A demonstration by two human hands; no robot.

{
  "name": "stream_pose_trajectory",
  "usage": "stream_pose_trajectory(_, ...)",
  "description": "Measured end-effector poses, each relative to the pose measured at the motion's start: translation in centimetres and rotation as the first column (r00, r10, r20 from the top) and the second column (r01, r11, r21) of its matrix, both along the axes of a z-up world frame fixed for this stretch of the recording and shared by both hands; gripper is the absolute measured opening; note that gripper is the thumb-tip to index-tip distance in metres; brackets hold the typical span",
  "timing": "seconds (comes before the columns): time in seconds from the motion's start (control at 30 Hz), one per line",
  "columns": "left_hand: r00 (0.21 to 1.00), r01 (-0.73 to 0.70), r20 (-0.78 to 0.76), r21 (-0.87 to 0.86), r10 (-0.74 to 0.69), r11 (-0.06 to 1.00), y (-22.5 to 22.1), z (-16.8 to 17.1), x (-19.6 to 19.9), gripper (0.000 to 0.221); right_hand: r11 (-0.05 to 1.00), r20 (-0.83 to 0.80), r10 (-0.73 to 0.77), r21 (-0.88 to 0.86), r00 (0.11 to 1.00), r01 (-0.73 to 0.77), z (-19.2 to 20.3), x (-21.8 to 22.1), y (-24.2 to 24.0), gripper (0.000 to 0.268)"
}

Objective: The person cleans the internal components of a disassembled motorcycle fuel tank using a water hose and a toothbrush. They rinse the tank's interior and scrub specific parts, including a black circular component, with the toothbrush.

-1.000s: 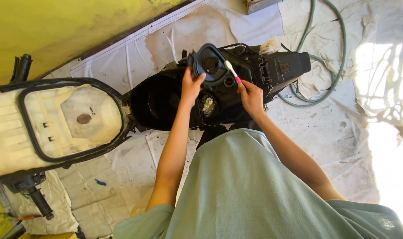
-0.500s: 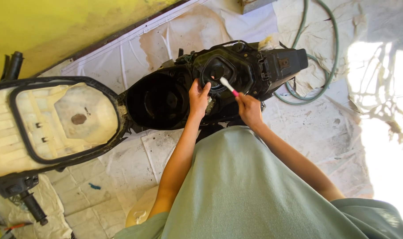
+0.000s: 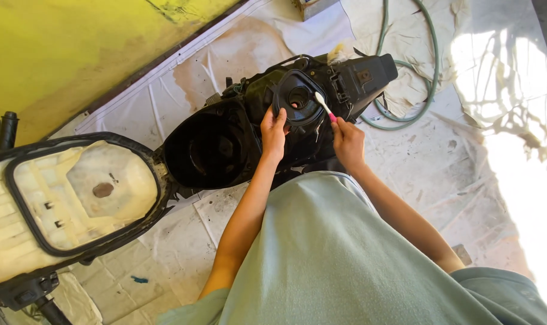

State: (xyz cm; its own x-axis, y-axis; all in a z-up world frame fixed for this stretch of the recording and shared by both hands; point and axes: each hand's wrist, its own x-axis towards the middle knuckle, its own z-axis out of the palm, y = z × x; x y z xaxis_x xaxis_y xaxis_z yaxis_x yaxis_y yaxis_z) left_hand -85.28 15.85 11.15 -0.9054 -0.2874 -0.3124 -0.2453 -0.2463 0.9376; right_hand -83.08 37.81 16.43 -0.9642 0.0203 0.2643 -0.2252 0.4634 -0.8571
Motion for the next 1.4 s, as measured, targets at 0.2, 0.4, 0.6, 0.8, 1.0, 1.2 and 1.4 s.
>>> stream_pose_trajectory(0.2,0.998,-0.006,-0.067,-0.072,0.001,0.997,-0.9,2.9,-0.8,0.026,0.993,-0.050,0.088,0.085,0.995,-0.083,0.2,0.1,0.9,0.011)
stream_pose_trajectory(0.4,0.994,0.016,-0.098,-0.274,-0.044,0.962,-1.9,5.2,-1.5,0.024,0.952,-0.040,0.159,0.271,0.987,-0.142,0.8,-0.4,1.1,0.012)
stream_pose_trajectory(0.6,0.985,0.077,-0.112,-0.413,-0.135,0.907,-2.2,7.4,-1.9,0.033,0.980,-0.058,0.172,0.113,0.983,-0.165,1.5,-1.3,-1.0,0.015)
stream_pose_trajectory(0.8,0.980,0.042,-0.157,-0.444,-0.124,0.895,-1.0,8.4,-2.4,0.034,0.975,0.014,0.163,0.150,0.987,-0.163,4.7,-2.0,-2.0,0.018)
stream_pose_trajectory(1.0,0.978,0.041,-0.156,-0.519,-0.141,0.854,0.6,8.4,-2.3,0.044,0.973,0.111,-0.058,0.228,0.992,0.032,4.2,-3.8,-4.1,0.018)
stream_pose_trajectory(1.2,0.971,0.112,-0.124,-0.511,-0.202,0.852,0.2,8.0,-1.8,0.045,0.953,0.084,-0.068,0.300,0.994,0.040,3.8,-3.6,-3.7,0.021)
stream_pose_trajectory(1.4,0.976,0.066,-0.163,-0.411,-0.144,0.909,0.2,6.5,-2.0,0.046,0.986,0.095,-0.053,0.161,0.994,0.037,5.2,-2.6,-5.5,0.019)
